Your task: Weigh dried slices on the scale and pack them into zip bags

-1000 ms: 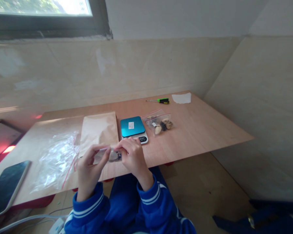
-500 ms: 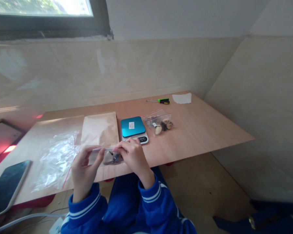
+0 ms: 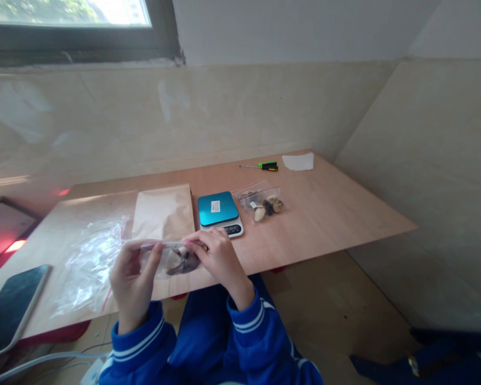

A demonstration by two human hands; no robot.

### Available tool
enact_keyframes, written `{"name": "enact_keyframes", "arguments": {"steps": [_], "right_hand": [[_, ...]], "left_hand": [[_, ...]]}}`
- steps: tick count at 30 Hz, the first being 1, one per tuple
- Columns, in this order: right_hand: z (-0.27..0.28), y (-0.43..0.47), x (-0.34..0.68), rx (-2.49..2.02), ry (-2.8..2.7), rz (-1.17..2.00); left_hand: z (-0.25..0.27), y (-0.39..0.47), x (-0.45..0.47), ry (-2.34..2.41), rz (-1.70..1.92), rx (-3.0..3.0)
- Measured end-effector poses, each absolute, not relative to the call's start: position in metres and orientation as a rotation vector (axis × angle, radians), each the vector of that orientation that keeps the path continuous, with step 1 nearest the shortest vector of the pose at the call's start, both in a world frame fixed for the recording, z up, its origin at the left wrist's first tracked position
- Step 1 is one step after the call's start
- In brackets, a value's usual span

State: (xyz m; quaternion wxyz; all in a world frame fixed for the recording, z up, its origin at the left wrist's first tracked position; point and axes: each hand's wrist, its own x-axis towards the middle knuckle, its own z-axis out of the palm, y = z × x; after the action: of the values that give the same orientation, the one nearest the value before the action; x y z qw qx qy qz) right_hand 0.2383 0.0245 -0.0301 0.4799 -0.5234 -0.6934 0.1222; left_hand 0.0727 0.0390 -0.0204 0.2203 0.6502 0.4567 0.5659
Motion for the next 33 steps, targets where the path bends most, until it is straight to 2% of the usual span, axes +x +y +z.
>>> {"name": "enact_keyframes", "arguments": {"steps": [8, 17, 23, 33], "right_hand": [[-0.0319, 0.0228, 0.238, -1.318, -1.639, 0.16], [-0.0322, 0.025, 0.2411, -1.316, -1.69, 0.315], [-0.0367, 0.0255, 0.2468, -1.311, -1.7, 0.23], [-0.0335, 0.0238, 0.2452, -1.288, -1.706, 0.308]], "left_hand": [[-0.0193, 0.0373, 0.0761, 1.197, 1.595, 1.778], [-0.0216, 0.0393, 0.0713, 1.252, 1.643, 1.692], [-0.0238, 0.0391, 0.07, 1.249, 1.66, 1.652], [-0.0231, 0.0384, 0.0718, 1.222, 1.749, 1.594]]}}
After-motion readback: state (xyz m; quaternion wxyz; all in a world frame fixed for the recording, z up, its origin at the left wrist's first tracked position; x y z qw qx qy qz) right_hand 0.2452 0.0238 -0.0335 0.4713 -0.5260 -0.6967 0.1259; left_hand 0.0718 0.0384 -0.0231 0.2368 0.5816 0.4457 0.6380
